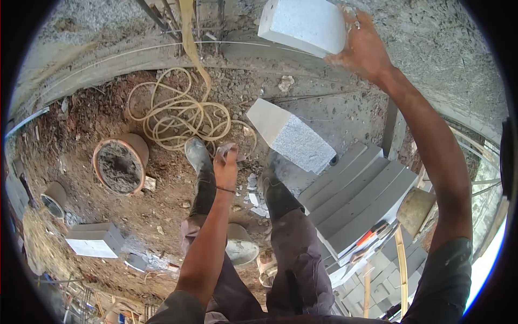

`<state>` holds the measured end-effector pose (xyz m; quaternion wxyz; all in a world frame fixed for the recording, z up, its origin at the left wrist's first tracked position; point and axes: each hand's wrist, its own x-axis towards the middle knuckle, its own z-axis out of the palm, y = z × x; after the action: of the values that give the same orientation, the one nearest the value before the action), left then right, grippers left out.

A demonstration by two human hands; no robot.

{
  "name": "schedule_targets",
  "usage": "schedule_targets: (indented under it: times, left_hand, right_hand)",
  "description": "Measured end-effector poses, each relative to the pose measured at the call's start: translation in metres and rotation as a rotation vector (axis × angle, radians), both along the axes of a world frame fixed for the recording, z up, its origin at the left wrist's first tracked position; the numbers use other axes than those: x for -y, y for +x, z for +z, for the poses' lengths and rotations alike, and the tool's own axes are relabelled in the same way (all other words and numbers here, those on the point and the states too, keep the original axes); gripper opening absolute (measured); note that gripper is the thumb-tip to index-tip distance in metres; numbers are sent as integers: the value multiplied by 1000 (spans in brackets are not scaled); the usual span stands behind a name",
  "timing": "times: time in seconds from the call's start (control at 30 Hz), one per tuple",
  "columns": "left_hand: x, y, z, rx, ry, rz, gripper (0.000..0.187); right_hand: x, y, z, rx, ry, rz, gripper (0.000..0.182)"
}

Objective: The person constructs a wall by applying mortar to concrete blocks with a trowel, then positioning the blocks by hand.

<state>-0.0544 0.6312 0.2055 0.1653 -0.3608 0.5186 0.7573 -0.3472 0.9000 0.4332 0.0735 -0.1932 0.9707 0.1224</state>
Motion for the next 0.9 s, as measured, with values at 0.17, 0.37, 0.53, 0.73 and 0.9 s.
schedule_targets:
  times: [0.17, 0.37, 0.53, 0.73, 0.9]
  left_hand:
    - [-33, 25, -1, -6, 1, -89, 27]
    - [-51, 37, 5, -138, -26, -273, 28]
    - [-54, 45, 0, -83, -2, -286, 28]
    - [-46, 29, 17, -96, 116, -263, 30]
    - [-45, 25, 16, -115, 127, -179, 28]
  right_hand:
    - [17, -17, -23, 130, 248, 161, 107]
    - [17, -52, -57, 174, 240, 157, 109]
    - [47, -45, -65, 122, 102, 81, 107]
    - [45, -58, -108, 227, -53, 45, 133]
    - [55, -60, -133, 266, -59, 42, 130]
